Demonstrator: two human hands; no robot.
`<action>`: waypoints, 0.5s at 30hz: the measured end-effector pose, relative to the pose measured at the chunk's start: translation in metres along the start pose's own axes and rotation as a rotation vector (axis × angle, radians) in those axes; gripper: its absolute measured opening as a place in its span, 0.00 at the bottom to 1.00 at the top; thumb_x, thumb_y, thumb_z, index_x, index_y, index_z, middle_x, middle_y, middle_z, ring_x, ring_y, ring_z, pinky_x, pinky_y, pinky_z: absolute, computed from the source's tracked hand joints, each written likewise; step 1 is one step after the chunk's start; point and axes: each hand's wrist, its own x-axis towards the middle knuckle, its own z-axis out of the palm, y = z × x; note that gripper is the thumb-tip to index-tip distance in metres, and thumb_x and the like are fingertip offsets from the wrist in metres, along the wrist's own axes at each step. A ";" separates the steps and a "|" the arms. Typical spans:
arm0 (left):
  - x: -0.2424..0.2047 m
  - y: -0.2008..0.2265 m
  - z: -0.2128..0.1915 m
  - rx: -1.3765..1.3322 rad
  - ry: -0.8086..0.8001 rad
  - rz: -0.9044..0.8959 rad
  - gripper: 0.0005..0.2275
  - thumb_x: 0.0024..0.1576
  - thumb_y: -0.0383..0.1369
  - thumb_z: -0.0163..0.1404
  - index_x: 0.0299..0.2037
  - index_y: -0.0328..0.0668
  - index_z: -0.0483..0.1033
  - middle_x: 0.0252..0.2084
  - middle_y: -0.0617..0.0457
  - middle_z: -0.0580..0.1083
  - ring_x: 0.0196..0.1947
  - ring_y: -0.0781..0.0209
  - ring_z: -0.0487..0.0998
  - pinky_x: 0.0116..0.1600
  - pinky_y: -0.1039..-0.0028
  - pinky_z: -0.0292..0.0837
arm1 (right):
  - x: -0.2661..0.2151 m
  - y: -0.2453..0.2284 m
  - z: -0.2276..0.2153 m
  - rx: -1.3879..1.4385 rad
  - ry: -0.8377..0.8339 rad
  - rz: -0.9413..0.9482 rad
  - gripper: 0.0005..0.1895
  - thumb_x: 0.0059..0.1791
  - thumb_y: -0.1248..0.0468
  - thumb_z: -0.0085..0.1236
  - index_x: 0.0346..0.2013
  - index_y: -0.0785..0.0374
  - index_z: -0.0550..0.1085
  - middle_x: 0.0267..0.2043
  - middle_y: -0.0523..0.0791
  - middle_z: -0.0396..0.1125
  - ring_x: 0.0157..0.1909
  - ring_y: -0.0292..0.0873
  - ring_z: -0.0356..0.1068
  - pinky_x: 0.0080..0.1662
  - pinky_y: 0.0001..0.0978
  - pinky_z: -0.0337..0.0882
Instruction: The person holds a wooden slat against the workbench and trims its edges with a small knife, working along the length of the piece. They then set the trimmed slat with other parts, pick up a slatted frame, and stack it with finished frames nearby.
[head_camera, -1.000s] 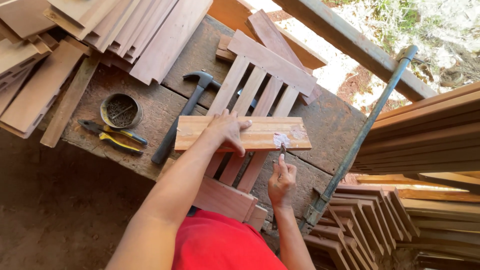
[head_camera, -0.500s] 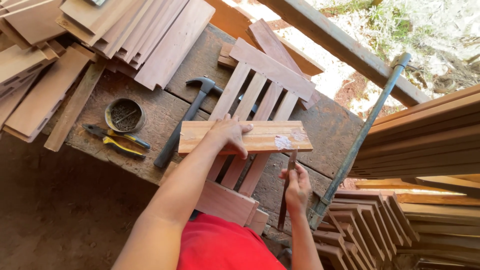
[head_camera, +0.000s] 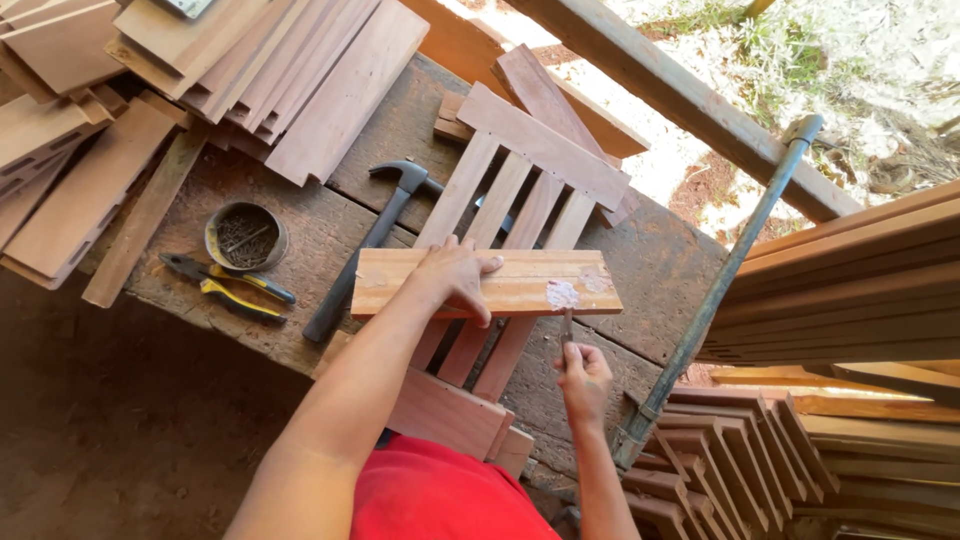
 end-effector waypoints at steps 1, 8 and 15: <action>-0.001 0.000 -0.002 -0.006 -0.003 -0.002 0.52 0.22 0.63 0.67 0.66 0.70 0.69 0.60 0.44 0.67 0.62 0.43 0.64 0.62 0.49 0.66 | -0.003 -0.004 -0.008 -0.093 -0.012 0.018 0.05 0.54 0.62 0.57 0.37 0.60 0.77 0.20 0.48 0.72 0.13 0.38 0.64 0.18 0.23 0.60; -0.005 0.012 0.012 0.204 0.010 -0.014 0.55 0.29 0.64 0.68 0.73 0.69 0.60 0.60 0.40 0.67 0.53 0.46 0.65 0.58 0.55 0.61 | -0.029 -0.047 -0.043 -0.303 -0.147 0.126 0.18 0.52 0.71 0.48 0.57 0.67 0.73 0.40 0.47 0.74 0.29 0.38 0.67 0.33 0.29 0.69; 0.002 -0.008 0.042 0.269 0.270 0.068 0.56 0.28 0.58 0.70 0.72 0.62 0.59 0.73 0.30 0.52 0.71 0.33 0.52 0.71 0.37 0.37 | -0.006 -0.049 -0.031 -0.915 -0.124 -0.088 0.20 0.52 0.56 0.51 0.60 0.38 0.73 0.41 0.41 0.78 0.42 0.51 0.76 0.47 0.46 0.73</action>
